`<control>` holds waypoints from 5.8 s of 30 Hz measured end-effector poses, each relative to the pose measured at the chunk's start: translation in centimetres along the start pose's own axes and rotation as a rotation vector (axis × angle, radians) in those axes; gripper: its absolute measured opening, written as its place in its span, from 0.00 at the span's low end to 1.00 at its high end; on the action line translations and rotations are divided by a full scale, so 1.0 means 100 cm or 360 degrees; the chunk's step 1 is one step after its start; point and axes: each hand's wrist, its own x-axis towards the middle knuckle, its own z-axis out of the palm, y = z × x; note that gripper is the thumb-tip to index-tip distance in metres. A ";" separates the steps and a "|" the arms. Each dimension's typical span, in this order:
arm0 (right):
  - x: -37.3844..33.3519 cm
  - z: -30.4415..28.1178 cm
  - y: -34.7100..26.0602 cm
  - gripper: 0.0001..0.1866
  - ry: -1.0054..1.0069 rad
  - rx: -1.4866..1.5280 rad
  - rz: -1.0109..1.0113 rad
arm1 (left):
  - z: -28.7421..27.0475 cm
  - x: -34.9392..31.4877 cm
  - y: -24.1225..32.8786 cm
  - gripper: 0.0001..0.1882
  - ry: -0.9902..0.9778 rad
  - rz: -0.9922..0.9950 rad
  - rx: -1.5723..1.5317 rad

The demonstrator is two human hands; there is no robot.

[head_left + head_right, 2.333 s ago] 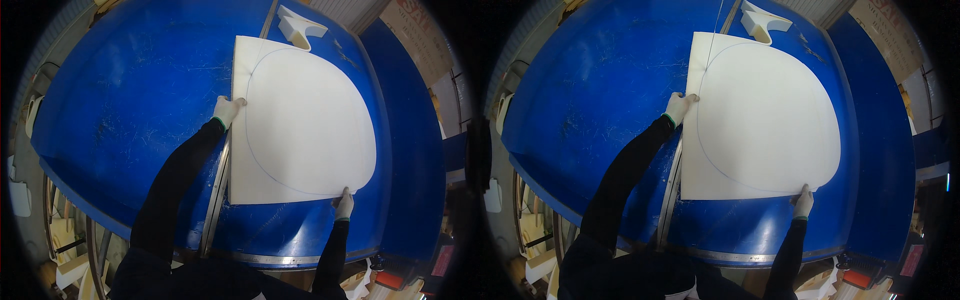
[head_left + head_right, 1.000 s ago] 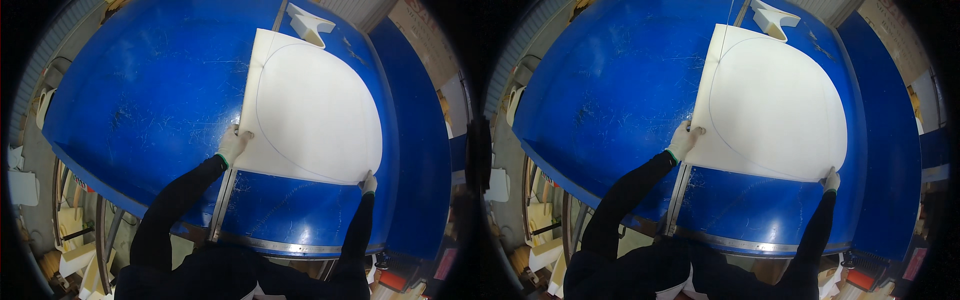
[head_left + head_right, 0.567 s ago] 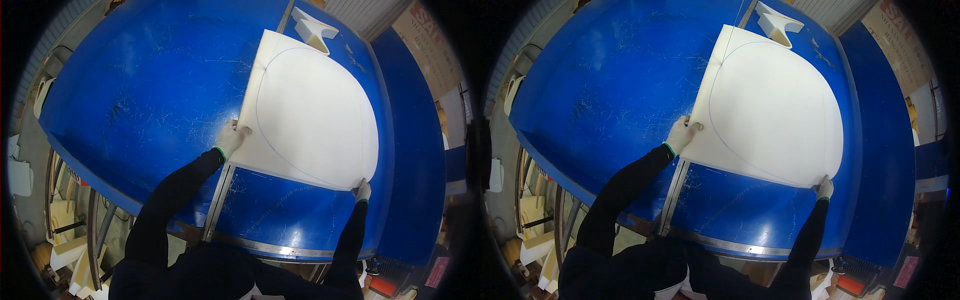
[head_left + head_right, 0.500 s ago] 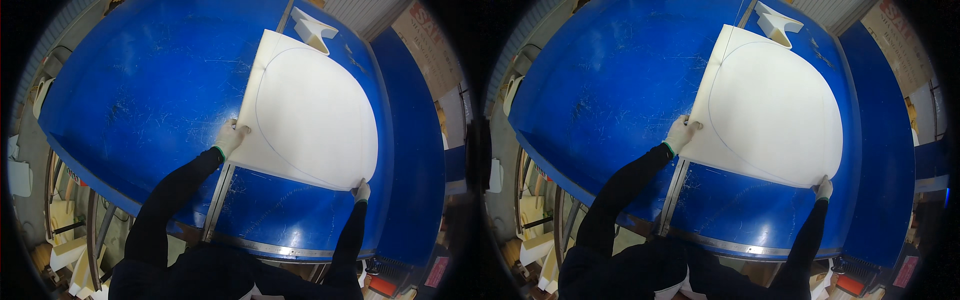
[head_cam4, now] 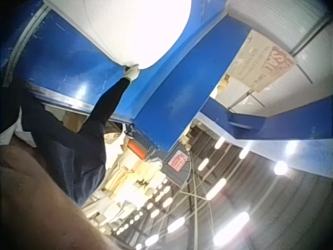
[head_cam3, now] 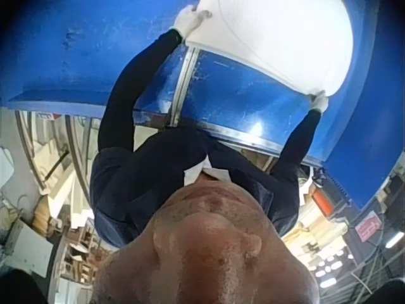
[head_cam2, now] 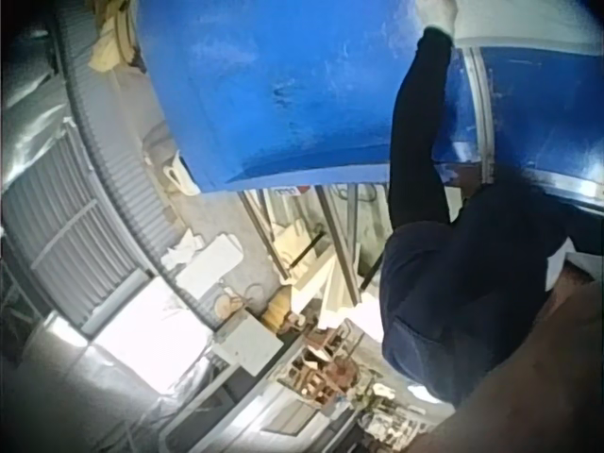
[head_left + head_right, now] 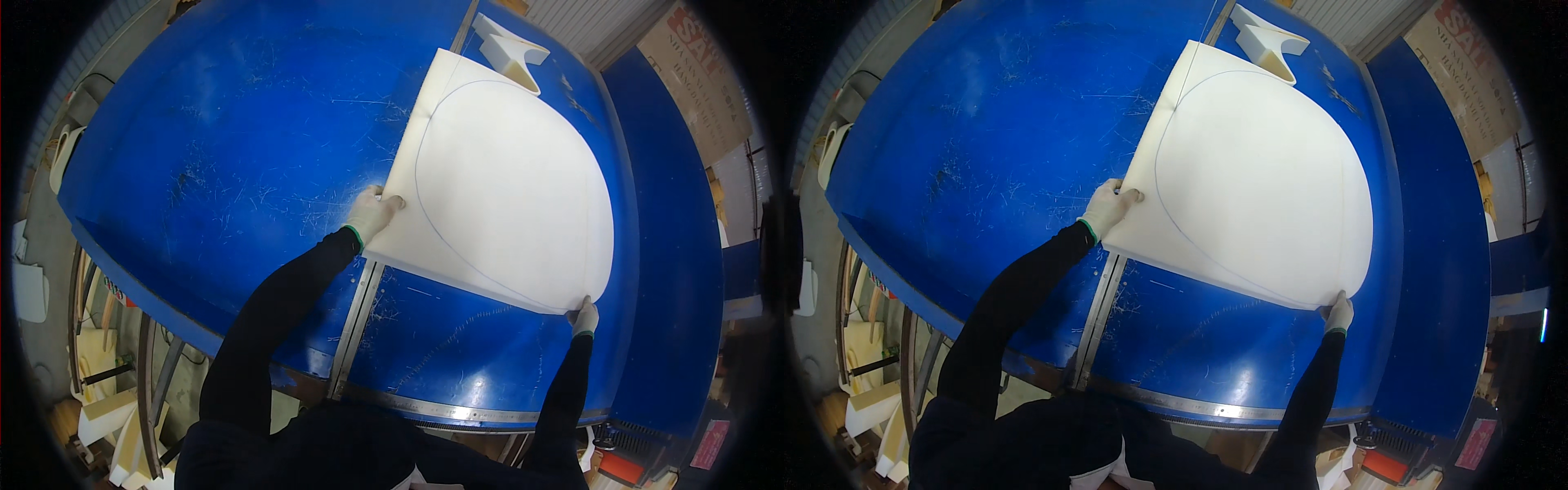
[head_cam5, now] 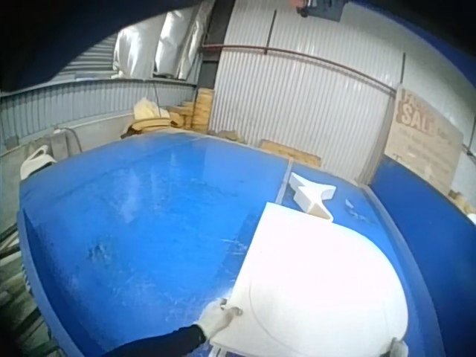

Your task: The person uses a vertical band saw to cut a circular shape from a rectangular block of white foam. They guide the foam along a pre-drawn line, remove the offcuts, and discard them into a cardboard box. The process is repeated with a second foam block.

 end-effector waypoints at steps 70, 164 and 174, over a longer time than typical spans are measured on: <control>0.082 -0.032 -0.020 0.13 -0.0015 -0.0290 0.0074 | 0.090 -0.003 -0.046 0.24 0.0292 -0.0325 -0.0984; -0.281 0.004 0.033 0.13 -0.0078 0.0119 0.0372 | 0.006 0.155 0.005 0.27 0.0172 0.0394 -0.0456; -0.337 0.034 0.033 0.13 -0.0009 0.0205 0.0468 | 0.000 0.184 0.019 0.27 0.0175 0.0342 -0.0303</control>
